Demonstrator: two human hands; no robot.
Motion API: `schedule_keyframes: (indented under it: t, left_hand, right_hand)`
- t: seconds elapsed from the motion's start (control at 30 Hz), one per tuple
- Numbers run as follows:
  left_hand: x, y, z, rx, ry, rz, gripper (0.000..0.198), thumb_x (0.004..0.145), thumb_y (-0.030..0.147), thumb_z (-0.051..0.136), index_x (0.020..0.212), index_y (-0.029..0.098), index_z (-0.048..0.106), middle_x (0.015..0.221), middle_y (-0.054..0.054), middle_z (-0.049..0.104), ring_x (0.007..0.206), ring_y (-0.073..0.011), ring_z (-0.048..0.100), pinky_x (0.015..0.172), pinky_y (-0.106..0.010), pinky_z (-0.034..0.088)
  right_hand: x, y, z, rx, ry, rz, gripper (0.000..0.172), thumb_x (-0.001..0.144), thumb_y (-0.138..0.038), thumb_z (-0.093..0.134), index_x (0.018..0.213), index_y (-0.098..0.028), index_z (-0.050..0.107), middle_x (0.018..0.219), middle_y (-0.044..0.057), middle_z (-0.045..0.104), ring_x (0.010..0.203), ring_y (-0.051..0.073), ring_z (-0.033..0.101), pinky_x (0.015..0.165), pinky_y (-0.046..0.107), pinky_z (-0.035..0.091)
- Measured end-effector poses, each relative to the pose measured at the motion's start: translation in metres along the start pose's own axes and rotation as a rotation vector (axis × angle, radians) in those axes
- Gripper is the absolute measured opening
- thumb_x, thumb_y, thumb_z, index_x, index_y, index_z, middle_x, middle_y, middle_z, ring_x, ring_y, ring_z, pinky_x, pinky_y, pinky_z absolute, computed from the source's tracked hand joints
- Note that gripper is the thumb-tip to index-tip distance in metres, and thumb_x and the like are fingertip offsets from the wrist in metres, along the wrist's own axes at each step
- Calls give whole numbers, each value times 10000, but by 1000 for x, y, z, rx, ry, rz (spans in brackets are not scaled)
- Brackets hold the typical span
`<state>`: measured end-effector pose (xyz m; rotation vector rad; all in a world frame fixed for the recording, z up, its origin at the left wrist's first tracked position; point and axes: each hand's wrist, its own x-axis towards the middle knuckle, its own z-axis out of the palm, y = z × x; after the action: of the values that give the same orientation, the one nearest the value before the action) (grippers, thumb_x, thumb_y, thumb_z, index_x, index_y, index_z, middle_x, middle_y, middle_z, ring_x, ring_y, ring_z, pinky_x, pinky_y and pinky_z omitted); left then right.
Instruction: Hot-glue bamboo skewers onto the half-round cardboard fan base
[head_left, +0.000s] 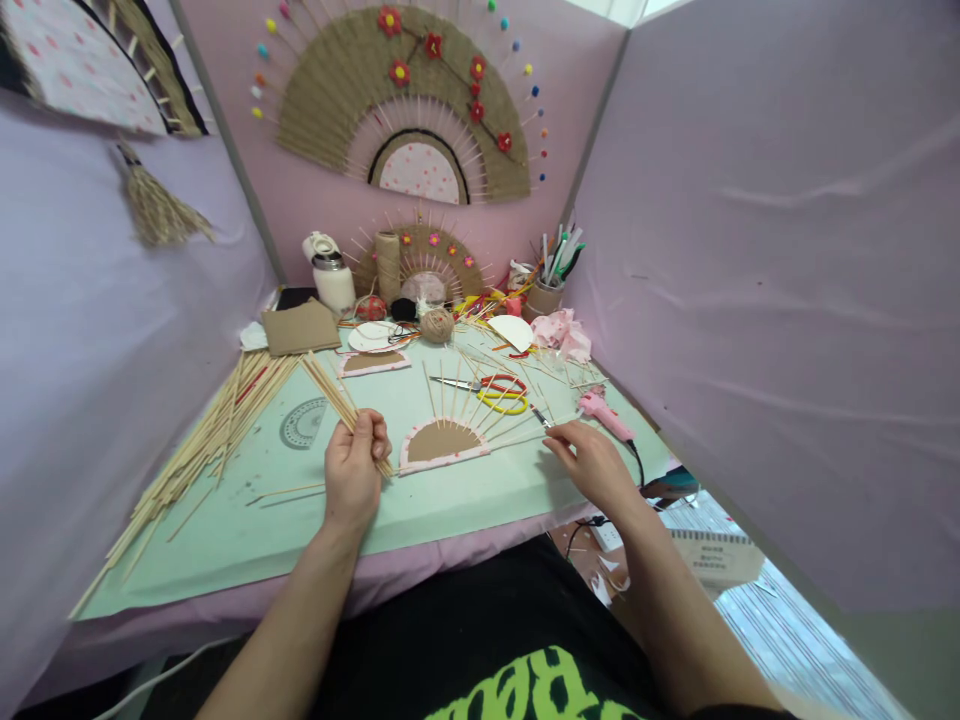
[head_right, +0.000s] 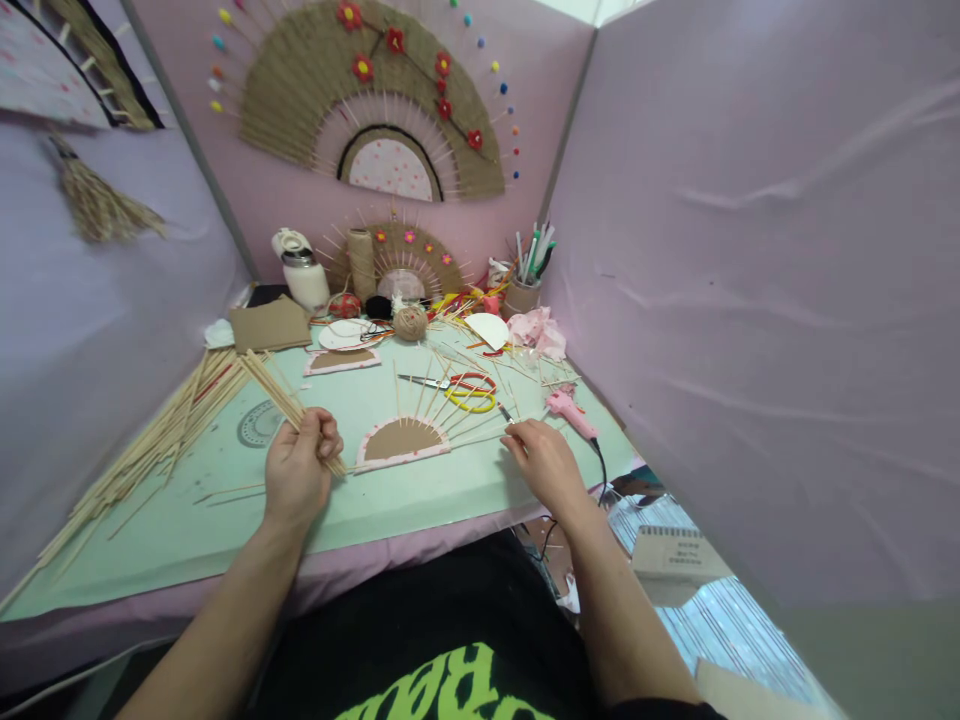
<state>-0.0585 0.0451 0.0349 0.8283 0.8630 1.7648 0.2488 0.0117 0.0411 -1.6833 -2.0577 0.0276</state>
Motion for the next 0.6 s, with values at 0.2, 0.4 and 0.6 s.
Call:
schedule_keyframes:
  t: [0.2, 0.4, 0.6]
  left_hand:
    - [-3, 3, -1, 22, 1, 59, 384, 811, 521, 729, 830, 193, 530, 541, 63, 506, 422, -49, 373, 434, -164, 333]
    - [-5, 4, 0, 40, 18, 80, 399, 807, 542, 730, 817, 189, 545, 490, 79, 418, 418, -52, 327, 408, -161, 286]
    - [-8, 3, 0, 65, 0, 107, 370, 843, 529, 696, 816, 193, 545, 502, 74, 417, 420, -53, 324, 411, -162, 277]
  right_hand:
    - [1, -11, 2, 51, 4, -33, 215, 966, -302, 497, 942, -191, 680, 923, 94, 715, 866, 237, 655, 793, 360, 487]
    - [-1, -11, 6, 32, -7, -52, 235, 978, -313, 476, 936, -201, 679, 902, 91, 704, 853, 233, 645, 784, 358, 487]
    - [4, -18, 11, 85, 34, -91, 235, 980, -323, 485, 968, -207, 690, 932, 97, 701, 909, 247, 638, 829, 386, 484]
